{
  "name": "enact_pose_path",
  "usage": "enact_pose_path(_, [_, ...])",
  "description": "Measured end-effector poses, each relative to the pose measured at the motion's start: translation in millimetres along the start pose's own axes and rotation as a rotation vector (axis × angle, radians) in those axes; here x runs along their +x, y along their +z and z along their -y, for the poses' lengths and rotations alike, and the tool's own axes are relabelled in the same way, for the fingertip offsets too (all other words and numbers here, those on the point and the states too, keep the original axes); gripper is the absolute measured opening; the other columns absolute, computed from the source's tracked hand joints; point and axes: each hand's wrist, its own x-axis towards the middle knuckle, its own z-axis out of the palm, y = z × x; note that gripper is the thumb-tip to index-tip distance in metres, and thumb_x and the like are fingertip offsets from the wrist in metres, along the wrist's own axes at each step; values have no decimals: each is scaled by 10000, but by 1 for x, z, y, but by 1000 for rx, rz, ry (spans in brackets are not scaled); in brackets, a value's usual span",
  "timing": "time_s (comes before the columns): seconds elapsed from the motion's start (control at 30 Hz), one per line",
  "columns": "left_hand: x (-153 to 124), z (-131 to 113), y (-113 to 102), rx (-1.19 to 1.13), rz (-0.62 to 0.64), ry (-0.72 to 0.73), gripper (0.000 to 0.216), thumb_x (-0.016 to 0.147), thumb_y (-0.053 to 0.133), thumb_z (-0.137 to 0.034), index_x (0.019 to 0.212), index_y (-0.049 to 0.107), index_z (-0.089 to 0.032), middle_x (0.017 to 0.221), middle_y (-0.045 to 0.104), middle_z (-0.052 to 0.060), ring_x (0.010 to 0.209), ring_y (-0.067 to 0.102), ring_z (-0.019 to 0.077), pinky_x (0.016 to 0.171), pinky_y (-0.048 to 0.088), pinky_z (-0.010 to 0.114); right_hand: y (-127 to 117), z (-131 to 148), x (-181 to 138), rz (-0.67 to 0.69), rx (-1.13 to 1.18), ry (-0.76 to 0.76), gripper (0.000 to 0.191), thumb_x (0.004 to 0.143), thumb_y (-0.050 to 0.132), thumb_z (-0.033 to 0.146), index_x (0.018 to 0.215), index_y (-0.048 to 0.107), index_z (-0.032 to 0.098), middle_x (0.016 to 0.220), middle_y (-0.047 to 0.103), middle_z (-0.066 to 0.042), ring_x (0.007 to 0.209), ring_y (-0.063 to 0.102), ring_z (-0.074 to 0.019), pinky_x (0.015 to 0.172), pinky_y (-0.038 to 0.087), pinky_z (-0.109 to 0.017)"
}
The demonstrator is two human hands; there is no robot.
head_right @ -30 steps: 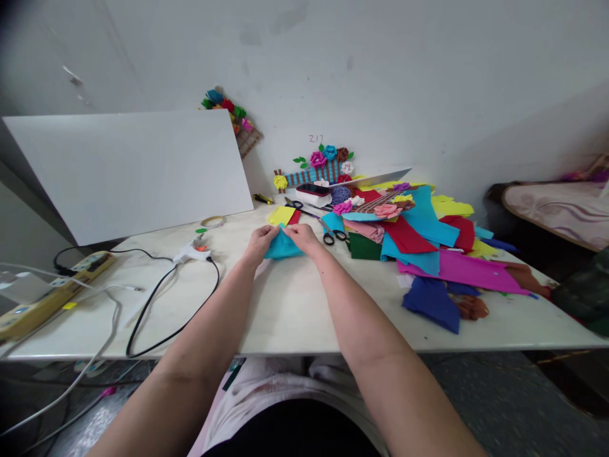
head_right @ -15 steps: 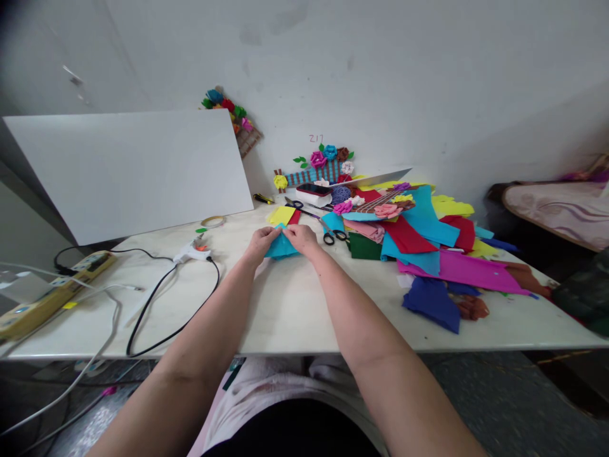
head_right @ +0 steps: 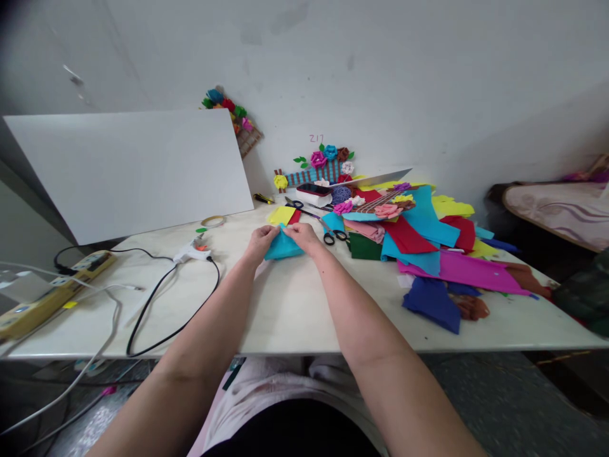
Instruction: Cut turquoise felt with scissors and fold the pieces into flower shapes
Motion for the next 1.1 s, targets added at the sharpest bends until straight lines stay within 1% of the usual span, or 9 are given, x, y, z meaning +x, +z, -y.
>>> enact_pose_path(0.27, [0, 4, 0, -66, 52, -15, 419, 655, 625, -521, 544, 433, -166, 487, 294, -54, 476, 253, 64, 442, 174, 223, 1, 7, 1, -67, -94, 20, 320, 679, 530, 414, 495, 403, 185, 492, 311, 51, 521, 294, -96, 492, 223, -249])
enact_pose_path(0.4, [1, 5, 0, -45, 26, -11, 392, 667, 617, -490, 539, 442, -164, 488, 299, -52, 483, 257, 66, 446, 179, 221, 0, 10, -2, -43, -49, 33, 362, 674, 541, 477, 513, 391, 190, 507, 309, 52, 529, 290, -97, 499, 228, -248])
enact_pose_path(0.5, [2, 4, 0, -10, 16, -5, 377, 690, 593, -481, 545, 451, -164, 489, 297, -52, 482, 257, 68, 448, 185, 224, -2, 11, -4, -21, 31, 71, 420, 696, 500, 559, 537, 364, 196, 520, 288, 49, 533, 275, -98, 502, 227, -252])
enact_pose_path(0.57, [2, 3, 0, 3, 3, 0, 377, 698, 584, -479, 542, 445, -165, 488, 290, -52, 481, 253, 69, 450, 187, 225, -3, 10, -4, 3, 113, 106, 432, 707, 470, 587, 556, 377, 193, 528, 303, 45, 541, 287, -100, 512, 243, -252])
enact_pose_path(0.67, [2, 3, -1, -4, -14, 7, 379, 702, 581, -480, 544, 432, -169, 491, 283, -54, 479, 248, 69, 448, 186, 224, -5, 7, -4, 44, 182, 127, 410, 664, 523, 570, 578, 433, 180, 535, 346, 45, 542, 304, -97, 513, 255, -246])
enact_pose_path(0.77, [2, 4, -1, -21, -11, 0, 383, 700, 583, -493, 557, 435, -170, 495, 288, -54, 479, 256, 69, 444, 190, 221, -4, 6, -4, 37, 145, 123, 387, 619, 575, 538, 565, 456, 174, 520, 349, 52, 516, 292, -89, 491, 234, -241])
enact_pose_path(0.9, [3, 4, -1, -50, -18, -19, 392, 690, 591, -507, 562, 438, -170, 495, 301, -55, 481, 269, 70, 447, 206, 217, -2, 7, -3, 9, 112, 100, 406, 639, 564, 557, 546, 451, 178, 501, 346, 54, 499, 294, -88, 476, 233, -243])
enact_pose_path(1.0, [4, 3, -1, -28, -46, -10, 377, 702, 587, -487, 559, 443, -169, 498, 310, -53, 483, 273, 70, 451, 214, 218, -3, 8, -3, 2, 167, 115, 441, 677, 525, 599, 571, 490, 172, 506, 409, 38, 516, 366, -101, 499, 287, -243])
enact_pose_path(1.1, [5, 2, -1, 0, -80, 8, 360, 719, 583, -448, 543, 441, -167, 500, 305, -51, 491, 278, 72, 459, 213, 216, -5, 8, -3, -4, 312, 149, 472, 696, 497, 615, 644, 573, 152, 588, 541, -10, 625, 498, -140, 593, 373, -258])
